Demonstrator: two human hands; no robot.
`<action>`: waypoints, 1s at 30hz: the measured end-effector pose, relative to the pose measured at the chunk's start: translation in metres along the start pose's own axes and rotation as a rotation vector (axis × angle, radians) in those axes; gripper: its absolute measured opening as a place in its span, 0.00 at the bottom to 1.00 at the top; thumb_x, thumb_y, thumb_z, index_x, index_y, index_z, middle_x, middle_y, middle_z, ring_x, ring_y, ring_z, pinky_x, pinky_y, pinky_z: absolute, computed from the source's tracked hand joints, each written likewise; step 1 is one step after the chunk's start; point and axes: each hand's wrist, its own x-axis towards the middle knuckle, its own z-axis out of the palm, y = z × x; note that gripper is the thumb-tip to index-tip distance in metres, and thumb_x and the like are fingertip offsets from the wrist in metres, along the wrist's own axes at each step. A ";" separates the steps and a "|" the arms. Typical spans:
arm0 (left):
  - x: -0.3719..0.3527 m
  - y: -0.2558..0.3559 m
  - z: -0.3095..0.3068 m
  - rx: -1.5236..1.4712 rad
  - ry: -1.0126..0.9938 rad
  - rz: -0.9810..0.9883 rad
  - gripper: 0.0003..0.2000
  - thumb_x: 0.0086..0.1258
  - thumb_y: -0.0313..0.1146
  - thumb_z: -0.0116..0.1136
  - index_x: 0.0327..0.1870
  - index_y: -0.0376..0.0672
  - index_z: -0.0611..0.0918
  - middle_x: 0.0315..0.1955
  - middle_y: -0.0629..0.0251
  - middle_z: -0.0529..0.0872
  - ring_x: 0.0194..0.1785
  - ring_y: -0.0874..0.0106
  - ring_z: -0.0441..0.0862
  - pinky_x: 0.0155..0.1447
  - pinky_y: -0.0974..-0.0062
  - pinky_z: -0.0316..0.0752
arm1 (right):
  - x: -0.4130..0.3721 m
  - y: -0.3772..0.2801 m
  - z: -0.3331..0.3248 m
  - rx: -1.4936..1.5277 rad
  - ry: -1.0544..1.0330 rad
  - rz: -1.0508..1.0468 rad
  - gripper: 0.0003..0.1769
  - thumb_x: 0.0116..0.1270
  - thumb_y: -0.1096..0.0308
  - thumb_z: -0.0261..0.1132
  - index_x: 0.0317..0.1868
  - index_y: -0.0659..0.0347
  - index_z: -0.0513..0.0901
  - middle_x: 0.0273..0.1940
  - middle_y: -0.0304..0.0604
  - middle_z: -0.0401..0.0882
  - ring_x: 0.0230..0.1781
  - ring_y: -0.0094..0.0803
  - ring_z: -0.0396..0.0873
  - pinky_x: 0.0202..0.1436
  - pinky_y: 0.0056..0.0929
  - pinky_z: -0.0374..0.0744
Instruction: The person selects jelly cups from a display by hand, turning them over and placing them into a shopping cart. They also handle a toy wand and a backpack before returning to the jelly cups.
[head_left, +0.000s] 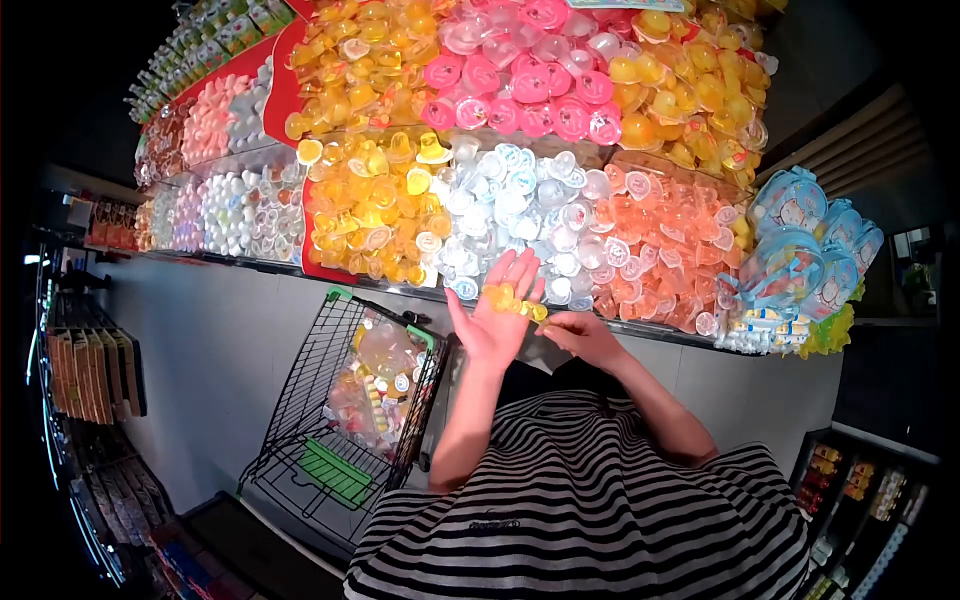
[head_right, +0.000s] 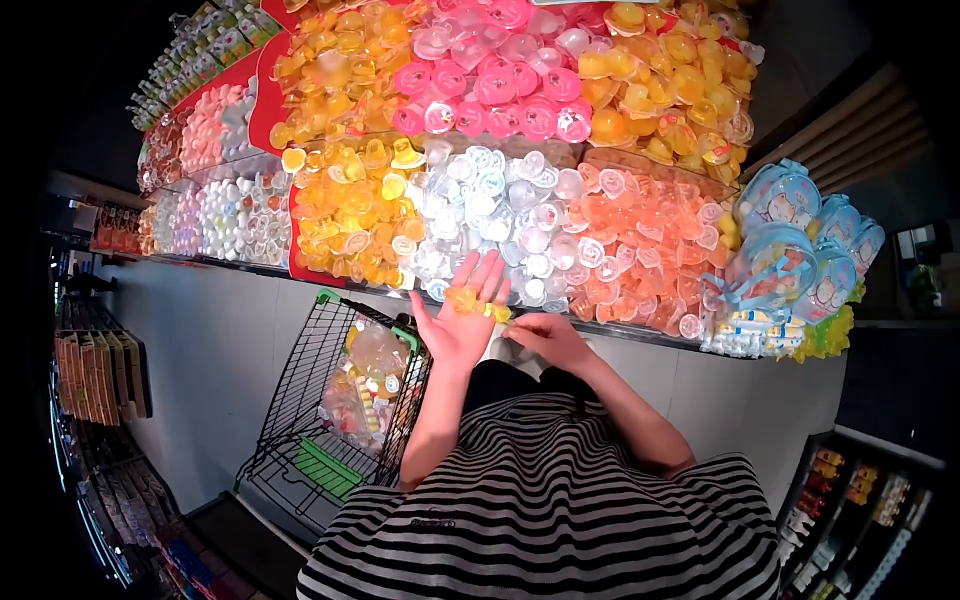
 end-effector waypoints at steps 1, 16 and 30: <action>-0.001 0.006 -0.004 0.003 0.006 -0.010 0.53 0.67 0.72 0.48 0.79 0.31 0.54 0.79 0.42 0.51 0.82 0.50 0.49 0.83 0.49 0.43 | -0.005 -0.015 0.000 0.219 -0.055 0.163 0.14 0.79 0.62 0.59 0.49 0.63 0.87 0.24 0.25 0.69 0.23 0.12 0.63 0.26 0.16 0.61; -0.009 -0.062 -0.012 1.183 -0.434 -0.527 0.15 0.70 0.19 0.54 0.58 0.34 0.75 0.65 0.46 0.78 0.69 0.61 0.75 0.73 0.67 0.66 | -0.086 0.023 0.037 -0.408 0.687 -0.179 0.24 0.59 0.62 0.72 0.54 0.61 0.78 0.52 0.51 0.79 0.54 0.49 0.77 0.59 0.43 0.76; -0.012 -0.237 -0.098 1.711 -0.584 -0.897 0.15 0.77 0.34 0.60 0.57 0.34 0.78 0.49 0.58 0.86 0.54 0.71 0.83 0.60 0.73 0.76 | -0.326 0.010 -0.183 -0.046 1.331 -0.421 0.25 0.60 0.78 0.60 0.59 0.57 0.69 0.37 0.37 0.83 0.33 0.20 0.78 0.34 0.22 0.76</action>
